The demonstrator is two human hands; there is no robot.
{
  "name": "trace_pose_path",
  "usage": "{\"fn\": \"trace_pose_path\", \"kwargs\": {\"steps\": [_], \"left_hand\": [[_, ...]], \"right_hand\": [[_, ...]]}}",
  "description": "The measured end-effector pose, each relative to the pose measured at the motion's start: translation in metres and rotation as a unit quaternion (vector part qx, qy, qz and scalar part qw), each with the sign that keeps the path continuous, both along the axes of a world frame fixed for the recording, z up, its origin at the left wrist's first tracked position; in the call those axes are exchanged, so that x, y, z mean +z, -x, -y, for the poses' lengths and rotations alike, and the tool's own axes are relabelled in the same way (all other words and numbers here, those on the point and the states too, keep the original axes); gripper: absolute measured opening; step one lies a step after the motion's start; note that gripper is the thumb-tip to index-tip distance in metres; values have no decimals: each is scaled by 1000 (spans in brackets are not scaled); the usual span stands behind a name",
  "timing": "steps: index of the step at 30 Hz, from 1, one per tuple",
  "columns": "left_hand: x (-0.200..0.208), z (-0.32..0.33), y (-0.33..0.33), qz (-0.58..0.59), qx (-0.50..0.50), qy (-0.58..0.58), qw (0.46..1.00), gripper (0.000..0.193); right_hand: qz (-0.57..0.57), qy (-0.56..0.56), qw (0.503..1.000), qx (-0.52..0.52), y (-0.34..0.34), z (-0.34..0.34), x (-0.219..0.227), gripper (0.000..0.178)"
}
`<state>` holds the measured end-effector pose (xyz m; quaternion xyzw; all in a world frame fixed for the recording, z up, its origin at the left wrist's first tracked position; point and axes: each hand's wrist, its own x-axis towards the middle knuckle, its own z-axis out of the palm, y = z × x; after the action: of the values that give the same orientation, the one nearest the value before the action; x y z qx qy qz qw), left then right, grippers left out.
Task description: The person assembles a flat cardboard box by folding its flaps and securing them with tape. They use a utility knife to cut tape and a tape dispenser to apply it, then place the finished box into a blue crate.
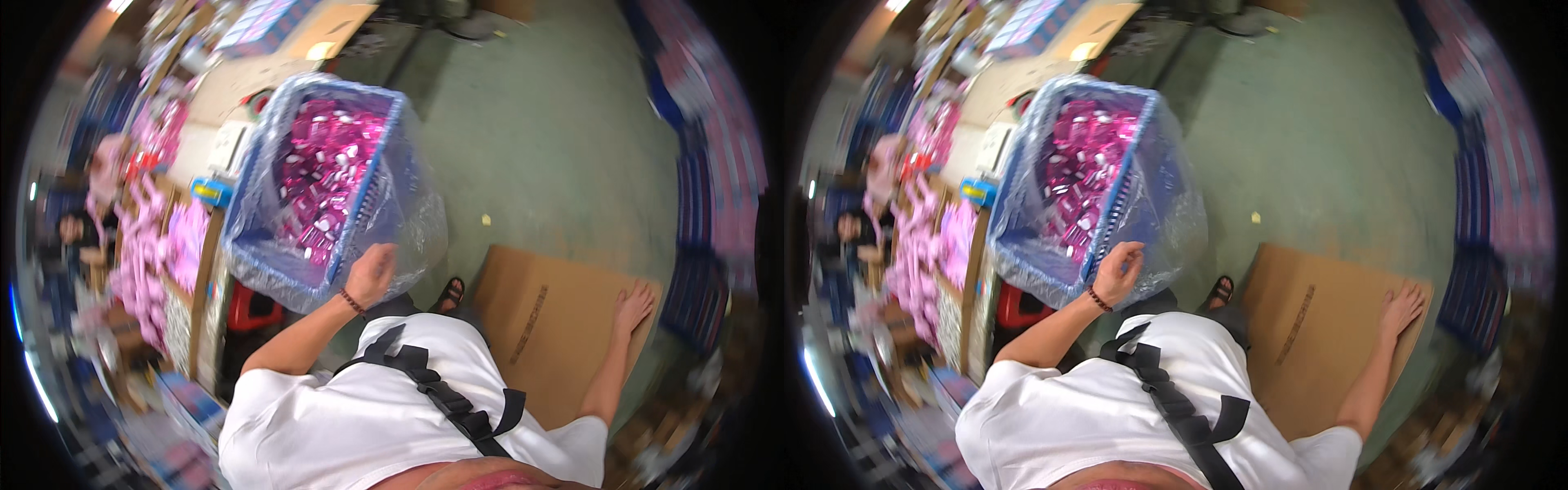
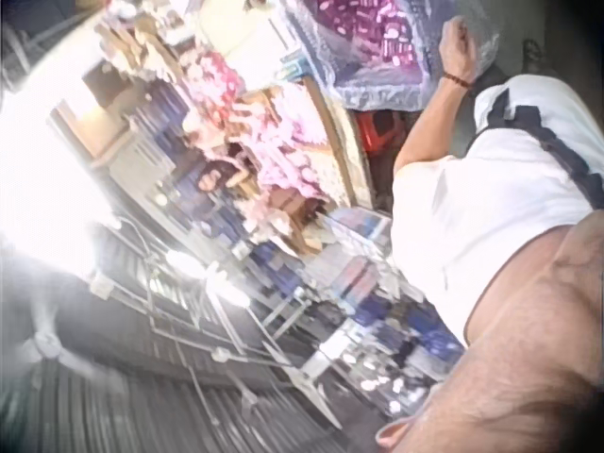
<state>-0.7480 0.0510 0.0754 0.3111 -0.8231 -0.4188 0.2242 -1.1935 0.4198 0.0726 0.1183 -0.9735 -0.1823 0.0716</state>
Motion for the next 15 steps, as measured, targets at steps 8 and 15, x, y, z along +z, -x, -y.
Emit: {"fn": "trace_pose_path", "kwargs": {"steps": [8, 15], "left_hand": [[20, 22, 34, -51, 177, 4, 983, 21], [18, 85, 63, -100, 286, -3, 953, 20]], "right_hand": [[163, 315, 770, 530, 1, 358, -60, 37], [303, 324, 495, 747, -134, 533, -1, 24]]}}
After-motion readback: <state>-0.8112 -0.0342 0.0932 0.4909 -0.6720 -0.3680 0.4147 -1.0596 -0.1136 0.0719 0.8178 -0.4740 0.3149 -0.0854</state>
